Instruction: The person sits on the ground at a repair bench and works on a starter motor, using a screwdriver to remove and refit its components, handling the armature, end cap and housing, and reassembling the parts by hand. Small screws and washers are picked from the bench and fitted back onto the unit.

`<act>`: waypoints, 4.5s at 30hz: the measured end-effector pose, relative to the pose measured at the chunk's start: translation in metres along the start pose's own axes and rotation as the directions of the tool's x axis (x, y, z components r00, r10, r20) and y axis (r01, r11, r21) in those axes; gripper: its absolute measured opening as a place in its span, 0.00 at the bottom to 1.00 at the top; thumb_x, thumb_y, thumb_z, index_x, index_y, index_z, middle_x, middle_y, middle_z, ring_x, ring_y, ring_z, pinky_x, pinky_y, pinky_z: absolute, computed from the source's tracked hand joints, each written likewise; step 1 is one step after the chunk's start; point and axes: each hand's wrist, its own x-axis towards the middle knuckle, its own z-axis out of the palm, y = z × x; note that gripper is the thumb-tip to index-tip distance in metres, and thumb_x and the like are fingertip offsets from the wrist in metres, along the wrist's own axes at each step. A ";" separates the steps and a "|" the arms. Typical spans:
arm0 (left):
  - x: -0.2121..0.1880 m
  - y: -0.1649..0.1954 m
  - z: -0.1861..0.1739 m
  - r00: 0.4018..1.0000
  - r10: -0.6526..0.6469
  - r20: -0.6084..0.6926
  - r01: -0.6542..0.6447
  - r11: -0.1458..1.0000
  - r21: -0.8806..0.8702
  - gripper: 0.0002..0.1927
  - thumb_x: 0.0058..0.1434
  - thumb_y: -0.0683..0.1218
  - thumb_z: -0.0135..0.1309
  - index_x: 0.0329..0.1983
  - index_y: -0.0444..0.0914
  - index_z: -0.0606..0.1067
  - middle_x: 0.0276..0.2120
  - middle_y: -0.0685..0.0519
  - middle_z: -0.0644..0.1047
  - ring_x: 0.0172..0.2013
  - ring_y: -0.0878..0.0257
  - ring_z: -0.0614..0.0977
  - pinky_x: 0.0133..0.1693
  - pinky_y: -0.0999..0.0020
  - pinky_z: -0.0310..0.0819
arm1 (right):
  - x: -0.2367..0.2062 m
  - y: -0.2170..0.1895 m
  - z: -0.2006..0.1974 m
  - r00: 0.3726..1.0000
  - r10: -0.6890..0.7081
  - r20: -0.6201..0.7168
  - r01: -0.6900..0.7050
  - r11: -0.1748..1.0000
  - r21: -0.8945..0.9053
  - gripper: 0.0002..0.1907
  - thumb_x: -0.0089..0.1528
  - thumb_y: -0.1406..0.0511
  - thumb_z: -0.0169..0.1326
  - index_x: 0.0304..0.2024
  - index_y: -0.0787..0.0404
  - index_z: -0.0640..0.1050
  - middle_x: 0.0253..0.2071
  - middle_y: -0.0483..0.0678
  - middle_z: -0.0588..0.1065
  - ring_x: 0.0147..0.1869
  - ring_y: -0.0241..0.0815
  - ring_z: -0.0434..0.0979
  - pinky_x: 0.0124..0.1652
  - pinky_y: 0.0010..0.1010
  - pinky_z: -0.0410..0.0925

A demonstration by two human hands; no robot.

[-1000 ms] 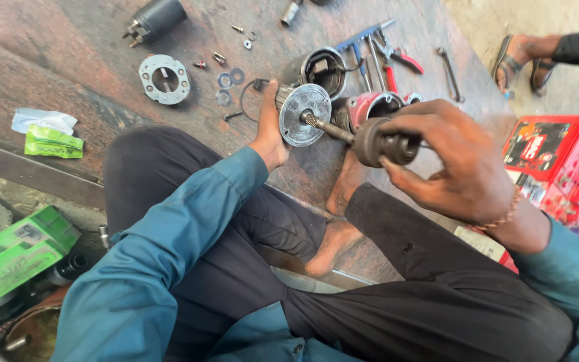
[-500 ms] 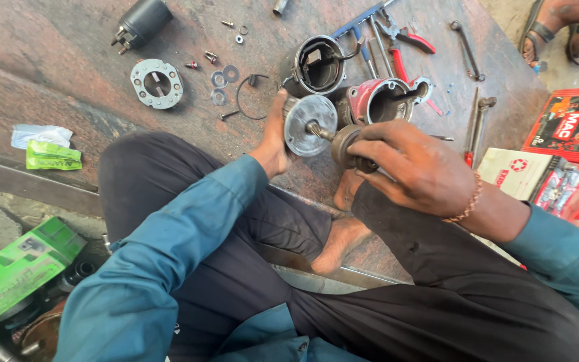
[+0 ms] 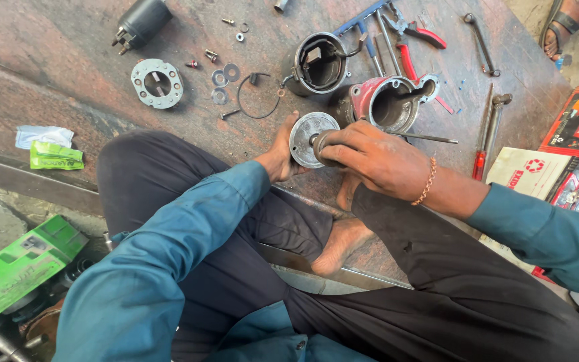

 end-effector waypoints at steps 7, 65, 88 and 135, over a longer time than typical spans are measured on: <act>0.012 -0.009 0.007 0.998 0.026 0.056 -0.024 0.999 -0.037 0.43 0.59 0.80 0.29 0.53 0.48 0.78 0.41 0.54 0.83 0.39 0.60 0.82 0.36 0.60 0.76 | -0.024 0.020 0.000 1.000 -0.029 0.001 0.029 0.995 0.096 0.34 0.52 0.72 0.64 0.61 0.63 0.69 0.58 0.55 0.70 0.61 0.58 0.72 0.57 0.44 0.68; 0.006 -0.012 -0.005 0.999 0.018 -0.032 -0.014 0.992 0.125 0.44 0.56 0.82 0.32 0.44 0.45 0.79 0.29 0.52 0.81 0.25 0.60 0.82 0.27 0.62 0.80 | -0.055 -0.034 -0.117 0.898 0.190 -0.398 0.013 0.890 0.456 0.22 0.63 0.60 0.67 0.54 0.55 0.72 0.51 0.50 0.73 0.52 0.48 0.79 0.50 0.37 0.74; -0.018 -0.011 0.019 0.998 0.058 -0.027 -0.050 0.973 0.225 0.41 0.57 0.79 0.29 0.45 0.47 0.80 0.28 0.56 0.83 0.23 0.67 0.82 0.20 0.71 0.76 | -0.037 -0.038 -0.023 0.951 0.304 0.050 -0.308 0.945 0.111 0.27 0.53 0.62 0.64 0.50 0.65 0.68 0.43 0.59 0.69 0.46 0.62 0.73 0.44 0.47 0.70; -0.052 -0.009 0.009 0.705 0.645 -0.294 -0.105 0.505 0.857 0.37 0.68 0.72 0.36 0.55 0.38 0.74 0.45 0.42 0.78 0.46 0.45 0.79 0.48 0.51 0.73 | -0.029 -0.014 -0.009 0.923 0.379 0.061 -0.372 0.922 -0.103 0.13 0.59 0.60 0.60 0.42 0.58 0.76 0.36 0.53 0.78 0.41 0.59 0.79 0.37 0.51 0.70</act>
